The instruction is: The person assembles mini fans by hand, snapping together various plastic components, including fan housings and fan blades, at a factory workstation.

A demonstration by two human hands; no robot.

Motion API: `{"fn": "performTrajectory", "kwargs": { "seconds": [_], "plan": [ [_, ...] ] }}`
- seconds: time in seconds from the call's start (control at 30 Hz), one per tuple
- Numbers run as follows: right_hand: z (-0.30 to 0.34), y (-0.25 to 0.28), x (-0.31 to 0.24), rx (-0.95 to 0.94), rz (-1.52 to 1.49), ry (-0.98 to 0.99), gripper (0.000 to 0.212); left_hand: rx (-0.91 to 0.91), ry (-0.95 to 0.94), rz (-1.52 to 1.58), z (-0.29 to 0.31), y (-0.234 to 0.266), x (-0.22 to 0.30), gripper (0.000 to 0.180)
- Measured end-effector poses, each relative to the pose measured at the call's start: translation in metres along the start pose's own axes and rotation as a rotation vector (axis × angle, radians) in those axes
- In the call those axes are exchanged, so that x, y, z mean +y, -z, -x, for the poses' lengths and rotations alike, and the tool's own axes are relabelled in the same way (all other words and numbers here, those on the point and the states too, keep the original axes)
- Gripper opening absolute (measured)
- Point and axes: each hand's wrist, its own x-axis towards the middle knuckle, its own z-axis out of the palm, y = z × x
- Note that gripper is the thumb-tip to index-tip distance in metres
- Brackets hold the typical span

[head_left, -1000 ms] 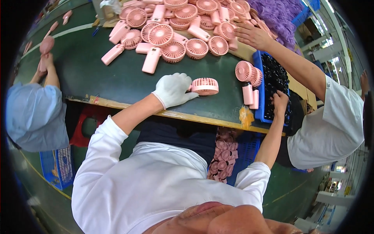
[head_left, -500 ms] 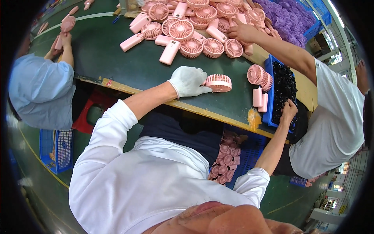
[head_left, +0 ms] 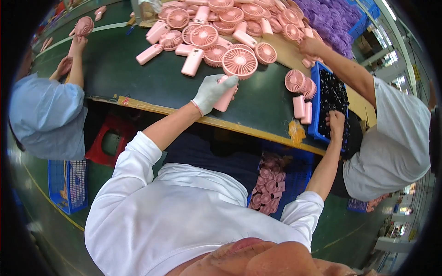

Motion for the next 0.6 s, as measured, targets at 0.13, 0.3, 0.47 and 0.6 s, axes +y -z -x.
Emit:
{"fn": "performTrajectory", "kwargs": {
  "seconds": [0.13,0.3,0.47,0.6],
  "plan": [
    [-0.006,-0.006,-0.011,-0.115,-0.313,-0.188,0.032,-0.012,0.007,0.101,0.009,-0.005,-0.013,0.027],
    [-0.007,-0.010,0.009,0.323,0.311,0.048,0.028,-0.039,0.037,0.049,0.008,-0.014,-0.024,0.030],
    [0.008,-0.021,-0.018,0.256,0.407,0.043,0.027,-0.074,0.013,0.011,0.005,-0.013,-0.030,0.030],
    [0.010,-0.036,-0.036,0.208,0.437,0.112,0.025,-0.073,0.015,-0.006,0.004,-0.012,-0.033,0.029]
  ]
}}
